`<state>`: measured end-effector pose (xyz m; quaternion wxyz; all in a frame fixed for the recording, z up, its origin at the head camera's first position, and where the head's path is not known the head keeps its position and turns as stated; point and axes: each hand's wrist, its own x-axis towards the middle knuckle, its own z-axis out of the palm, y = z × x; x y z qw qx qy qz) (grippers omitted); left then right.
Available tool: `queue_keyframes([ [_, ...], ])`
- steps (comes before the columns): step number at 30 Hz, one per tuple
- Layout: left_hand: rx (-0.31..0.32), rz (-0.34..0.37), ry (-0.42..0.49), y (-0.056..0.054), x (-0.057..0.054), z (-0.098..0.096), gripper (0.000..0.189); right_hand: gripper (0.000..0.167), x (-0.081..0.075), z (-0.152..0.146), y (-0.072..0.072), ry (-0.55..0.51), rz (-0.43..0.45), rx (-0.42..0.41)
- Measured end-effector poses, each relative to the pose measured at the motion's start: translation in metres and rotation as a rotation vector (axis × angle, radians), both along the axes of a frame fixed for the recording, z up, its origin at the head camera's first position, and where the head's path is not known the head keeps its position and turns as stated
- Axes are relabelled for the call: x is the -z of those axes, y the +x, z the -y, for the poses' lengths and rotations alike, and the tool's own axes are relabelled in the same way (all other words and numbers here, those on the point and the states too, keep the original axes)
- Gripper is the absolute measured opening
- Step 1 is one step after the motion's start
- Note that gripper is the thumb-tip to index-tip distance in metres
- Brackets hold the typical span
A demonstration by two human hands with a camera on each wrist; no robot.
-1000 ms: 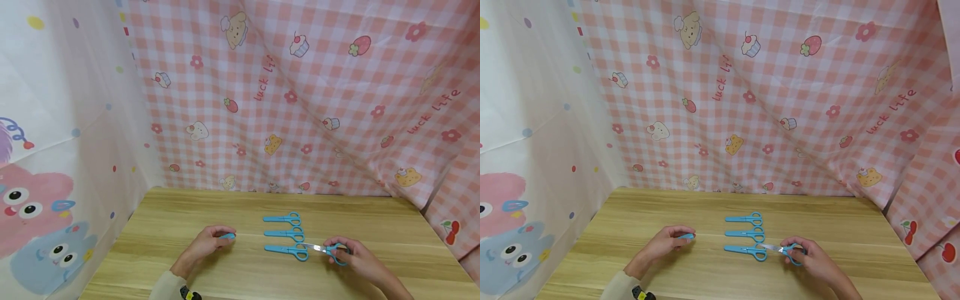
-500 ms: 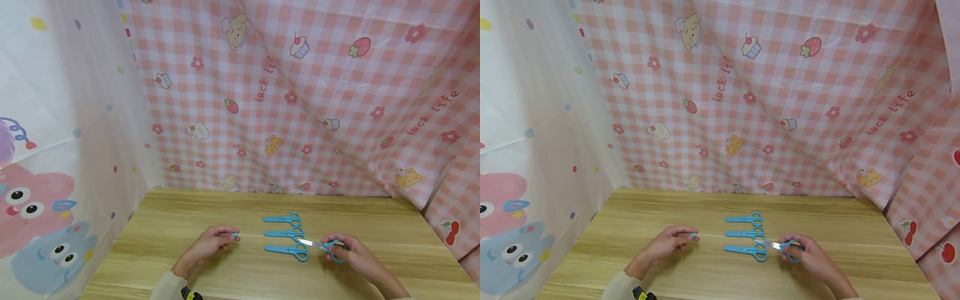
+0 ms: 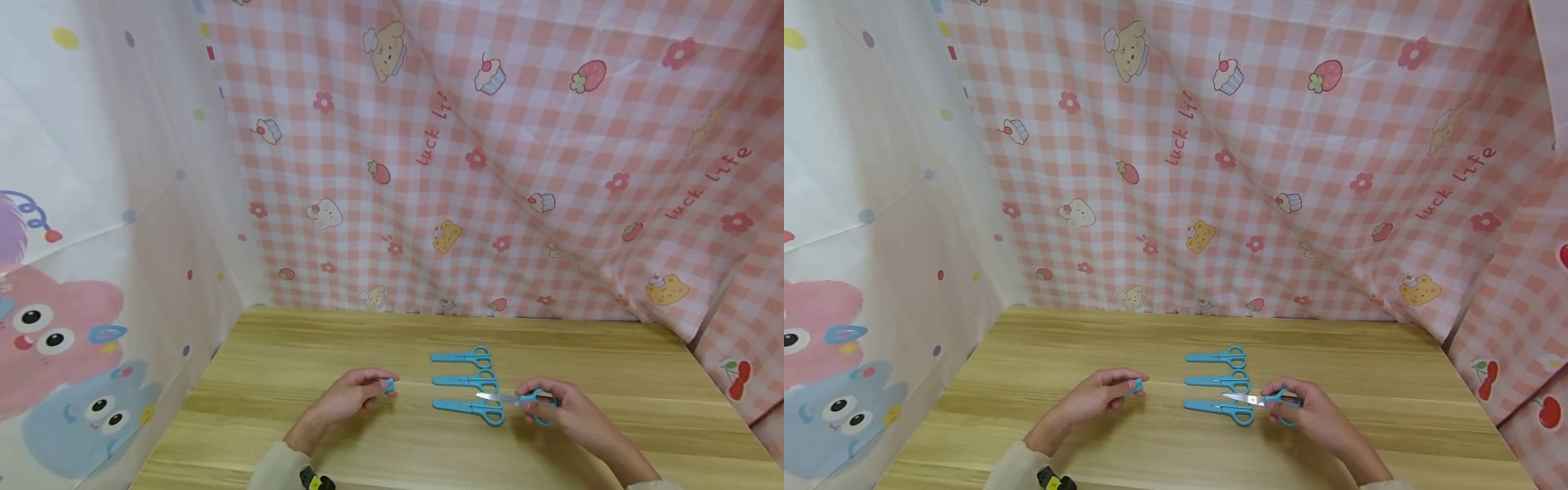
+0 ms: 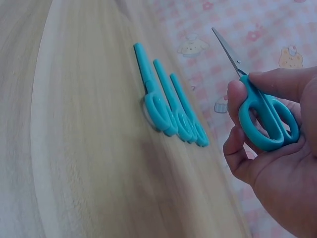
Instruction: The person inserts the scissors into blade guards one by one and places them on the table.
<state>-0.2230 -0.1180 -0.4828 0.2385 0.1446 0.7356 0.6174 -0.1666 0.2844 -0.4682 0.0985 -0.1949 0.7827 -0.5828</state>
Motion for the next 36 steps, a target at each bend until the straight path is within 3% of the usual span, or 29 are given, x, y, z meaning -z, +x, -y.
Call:
queue_keyframes([
  [5,0.031,0.021,0.002,0.001,-0.004,-0.005,0.034,0.024,-0.004,0.005,-0.001,0.008,0.005,-0.012],
  [10,0.1,0.042,0.009,0.001,-0.005,-0.011,0.034,0.024,-0.008,0.009,-0.002,0.013,0.01,-0.02],
  [21,0.196,-0.023,-0.002,0.008,-0.017,-0.021,0.032,0.022,-0.013,0.019,-0.003,-0.005,-0.029,-0.037],
  [29,0.18,-0.028,0.022,0.005,-0.016,-0.029,0.029,0.026,-0.015,0.029,-0.005,-0.043,-0.049,-0.035],
  [36,0.151,-0.076,0.019,0.004,-0.017,-0.036,0.022,0.02,-0.016,0.037,-0.006,-0.056,-0.063,-0.044],
])
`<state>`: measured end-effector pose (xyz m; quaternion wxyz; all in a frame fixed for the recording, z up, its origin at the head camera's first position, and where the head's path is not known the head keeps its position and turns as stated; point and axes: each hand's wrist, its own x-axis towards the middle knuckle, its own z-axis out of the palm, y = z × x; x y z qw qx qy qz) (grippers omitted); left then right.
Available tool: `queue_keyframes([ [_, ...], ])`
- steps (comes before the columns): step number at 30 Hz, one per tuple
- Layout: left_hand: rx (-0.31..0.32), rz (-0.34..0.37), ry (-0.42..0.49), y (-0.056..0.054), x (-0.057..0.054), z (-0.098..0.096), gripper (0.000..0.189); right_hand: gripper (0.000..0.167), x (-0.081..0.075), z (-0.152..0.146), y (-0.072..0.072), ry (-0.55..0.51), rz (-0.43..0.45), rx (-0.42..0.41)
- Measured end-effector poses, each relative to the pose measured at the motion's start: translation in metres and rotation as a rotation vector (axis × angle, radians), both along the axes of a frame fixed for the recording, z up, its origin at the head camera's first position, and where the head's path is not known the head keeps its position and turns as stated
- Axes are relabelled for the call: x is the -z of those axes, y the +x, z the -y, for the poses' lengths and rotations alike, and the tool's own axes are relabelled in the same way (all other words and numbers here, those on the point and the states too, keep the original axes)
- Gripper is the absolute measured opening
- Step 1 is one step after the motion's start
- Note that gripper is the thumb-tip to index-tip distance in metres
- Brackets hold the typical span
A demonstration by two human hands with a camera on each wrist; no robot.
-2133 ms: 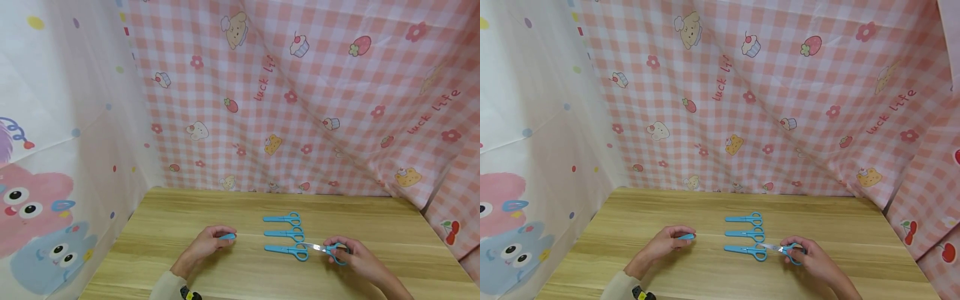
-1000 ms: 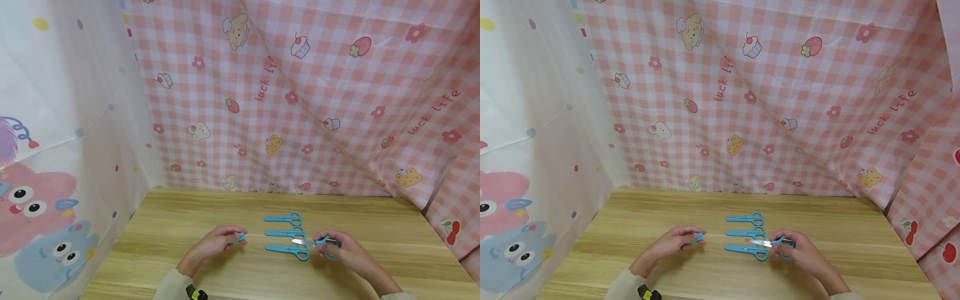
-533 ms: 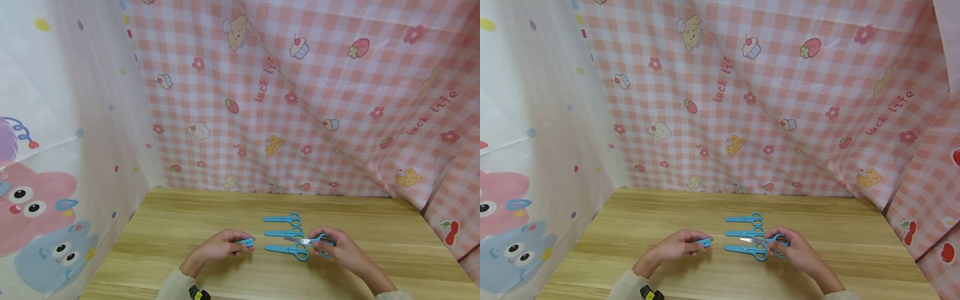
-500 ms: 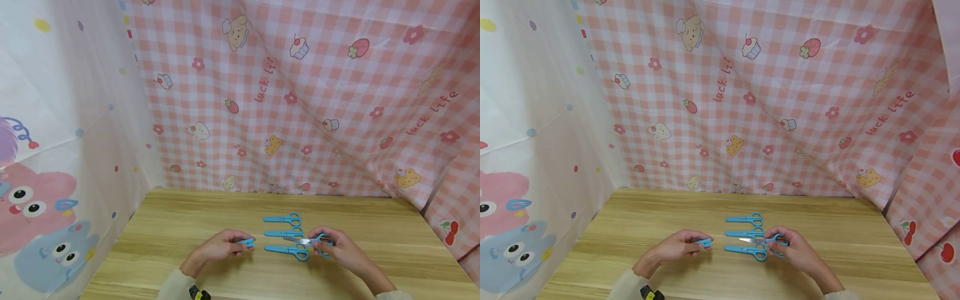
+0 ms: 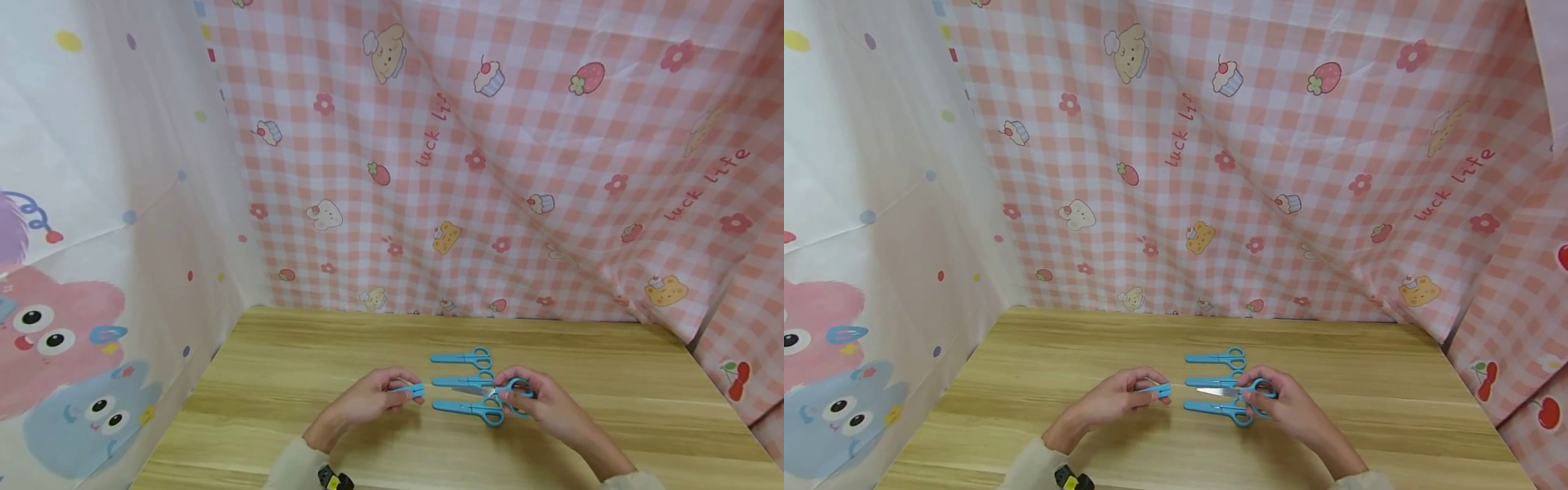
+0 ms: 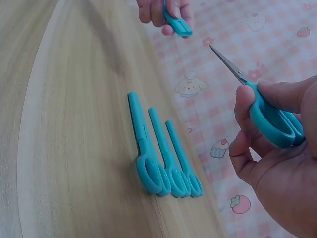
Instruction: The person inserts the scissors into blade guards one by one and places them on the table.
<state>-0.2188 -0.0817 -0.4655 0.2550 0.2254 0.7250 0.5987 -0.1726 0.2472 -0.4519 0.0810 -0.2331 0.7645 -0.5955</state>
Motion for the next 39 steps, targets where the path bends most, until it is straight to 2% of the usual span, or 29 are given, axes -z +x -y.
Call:
queue_keyframes([
  [8,-0.02,-0.028,0.002,0.002,-0.005,-0.008,0.021,0.019,-0.003,0.005,0.0,0.011,0.014,0.005],
  [17,-0.036,0.007,0.024,0.006,-0.008,-0.014,0.02,0.018,-0.003,0.006,0.0,0.019,0.024,0.011],
  [39,-0.063,0.017,0.037,0.007,-0.01,-0.021,0.021,0.021,-0.006,0.009,-0.001,0.021,0.068,0.007],
])
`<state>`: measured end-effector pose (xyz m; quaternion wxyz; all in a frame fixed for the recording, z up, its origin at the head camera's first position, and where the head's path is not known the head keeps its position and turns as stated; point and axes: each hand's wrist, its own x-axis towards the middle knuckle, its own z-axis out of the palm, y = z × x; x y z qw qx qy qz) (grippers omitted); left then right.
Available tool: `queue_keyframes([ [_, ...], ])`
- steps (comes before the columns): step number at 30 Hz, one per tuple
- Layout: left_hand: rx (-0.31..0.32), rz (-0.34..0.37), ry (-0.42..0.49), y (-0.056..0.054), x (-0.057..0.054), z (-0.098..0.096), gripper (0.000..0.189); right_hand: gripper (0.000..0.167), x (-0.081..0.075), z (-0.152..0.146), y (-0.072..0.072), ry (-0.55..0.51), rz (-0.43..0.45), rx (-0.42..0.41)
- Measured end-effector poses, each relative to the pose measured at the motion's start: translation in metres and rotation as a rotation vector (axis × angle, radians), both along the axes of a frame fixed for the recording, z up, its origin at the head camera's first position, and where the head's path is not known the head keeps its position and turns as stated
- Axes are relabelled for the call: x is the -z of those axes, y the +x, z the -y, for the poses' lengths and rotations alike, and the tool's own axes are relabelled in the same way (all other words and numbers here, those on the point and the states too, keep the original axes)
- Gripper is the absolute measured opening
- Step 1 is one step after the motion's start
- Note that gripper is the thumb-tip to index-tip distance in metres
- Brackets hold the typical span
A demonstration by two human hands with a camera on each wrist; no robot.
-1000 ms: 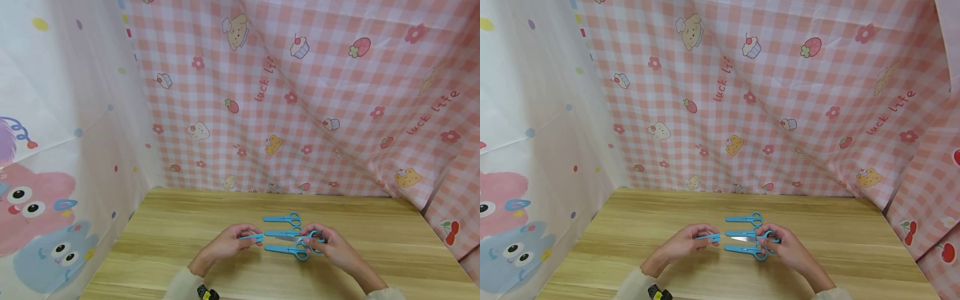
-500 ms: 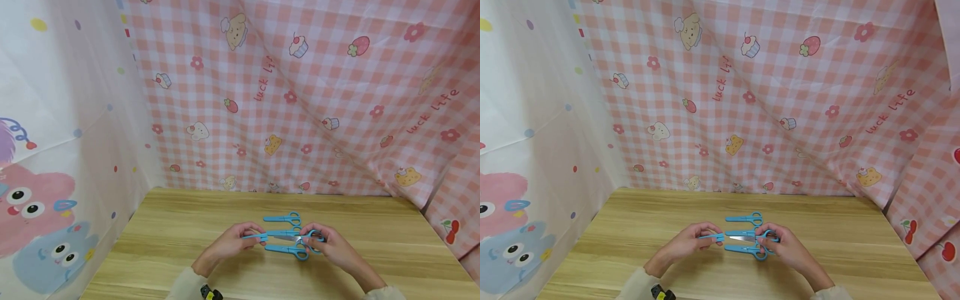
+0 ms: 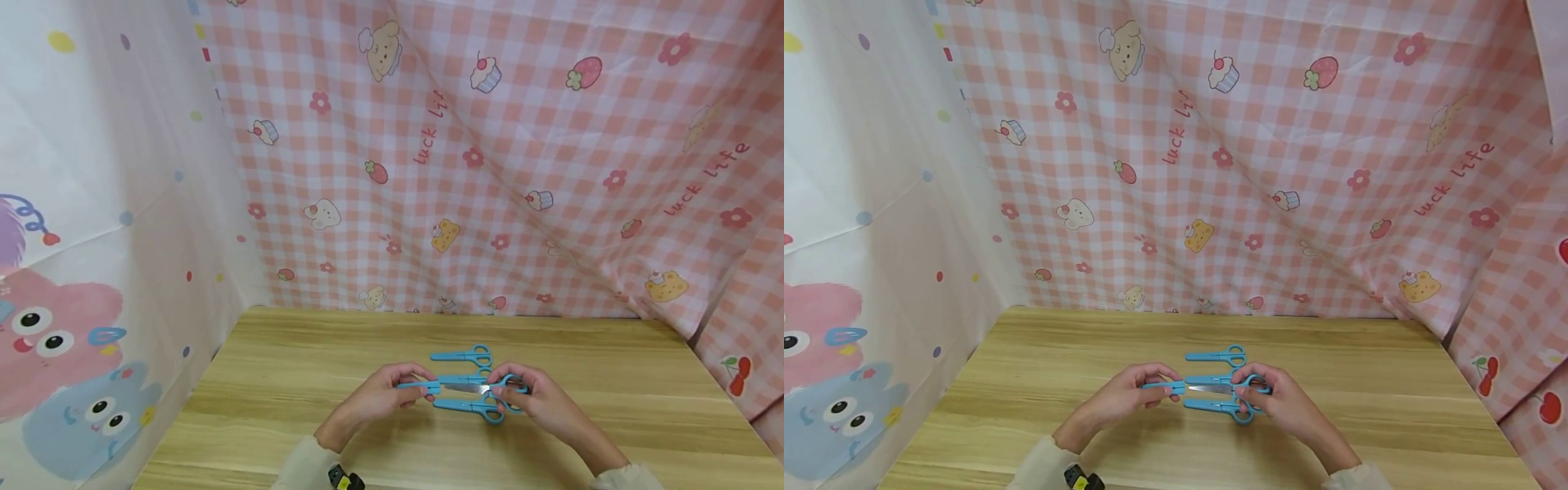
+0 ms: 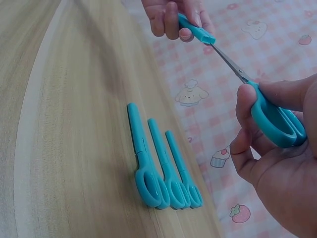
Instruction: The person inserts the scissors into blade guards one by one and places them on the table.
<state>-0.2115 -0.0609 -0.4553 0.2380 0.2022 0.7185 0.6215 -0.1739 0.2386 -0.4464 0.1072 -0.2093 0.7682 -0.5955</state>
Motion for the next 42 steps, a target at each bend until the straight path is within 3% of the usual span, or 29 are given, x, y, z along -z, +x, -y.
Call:
queue_keyframes([
  [8,0.002,-0.008,-0.013,0.0,-0.002,-0.002,0.02,0.029,-0.001,0.0,-0.001,0.002,0.014,-0.005],
  [22,0.015,-0.03,-0.023,0.0,-0.002,-0.008,0.018,0.019,0.001,0.001,-0.002,-0.003,0.005,-0.014],
  [33,0.023,-0.036,-0.034,0.0,-0.002,-0.01,0.018,0.028,-0.001,0.005,-0.001,-0.022,0.026,-0.016],
  [42,0.021,-0.023,-0.017,0.001,-0.004,-0.012,0.017,0.024,0.0,0.008,-0.002,-0.006,0.022,-0.009],
])
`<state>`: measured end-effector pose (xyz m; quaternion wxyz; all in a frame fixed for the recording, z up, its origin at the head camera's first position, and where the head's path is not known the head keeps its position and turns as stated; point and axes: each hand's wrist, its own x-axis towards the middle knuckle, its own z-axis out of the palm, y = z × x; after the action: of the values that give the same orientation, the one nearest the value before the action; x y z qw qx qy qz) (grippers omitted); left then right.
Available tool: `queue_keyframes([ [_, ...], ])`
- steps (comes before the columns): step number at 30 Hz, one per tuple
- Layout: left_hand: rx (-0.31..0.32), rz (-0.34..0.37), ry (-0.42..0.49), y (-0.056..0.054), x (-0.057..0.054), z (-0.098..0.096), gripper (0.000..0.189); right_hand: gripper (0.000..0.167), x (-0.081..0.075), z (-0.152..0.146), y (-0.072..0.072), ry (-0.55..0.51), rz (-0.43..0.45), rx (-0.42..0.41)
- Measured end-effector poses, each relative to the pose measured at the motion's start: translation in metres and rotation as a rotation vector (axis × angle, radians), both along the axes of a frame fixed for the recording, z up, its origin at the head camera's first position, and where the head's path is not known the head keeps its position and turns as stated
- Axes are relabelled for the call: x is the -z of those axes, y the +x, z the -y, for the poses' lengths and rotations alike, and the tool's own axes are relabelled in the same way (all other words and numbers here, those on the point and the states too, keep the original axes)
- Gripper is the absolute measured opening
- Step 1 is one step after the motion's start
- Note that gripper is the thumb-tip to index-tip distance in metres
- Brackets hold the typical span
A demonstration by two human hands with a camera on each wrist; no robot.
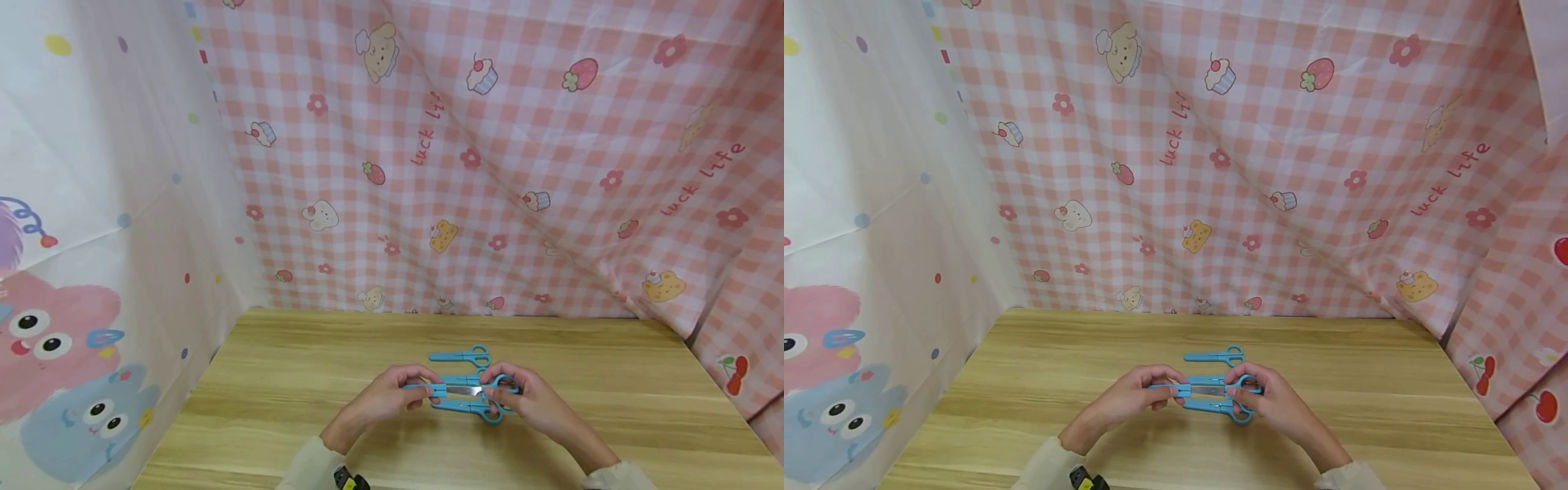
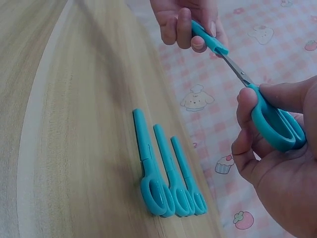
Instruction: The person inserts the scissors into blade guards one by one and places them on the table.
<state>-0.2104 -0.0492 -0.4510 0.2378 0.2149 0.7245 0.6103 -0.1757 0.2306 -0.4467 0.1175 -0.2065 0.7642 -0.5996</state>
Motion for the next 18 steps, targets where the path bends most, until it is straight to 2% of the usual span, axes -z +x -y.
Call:
queue_keyframes([
  [5,0.007,-0.016,-0.002,0.0001,-0.0012,-0.0006,0.019,0.03,-0.0004,0.0011,-0.0001,-0.007,0.003,-0.01],
  [18,-0.001,-0.021,-0.007,0.0003,-0.0014,-0.0033,0.017,0.026,-0.0022,0.0035,-0.0006,0.009,0.013,-0.001],
])
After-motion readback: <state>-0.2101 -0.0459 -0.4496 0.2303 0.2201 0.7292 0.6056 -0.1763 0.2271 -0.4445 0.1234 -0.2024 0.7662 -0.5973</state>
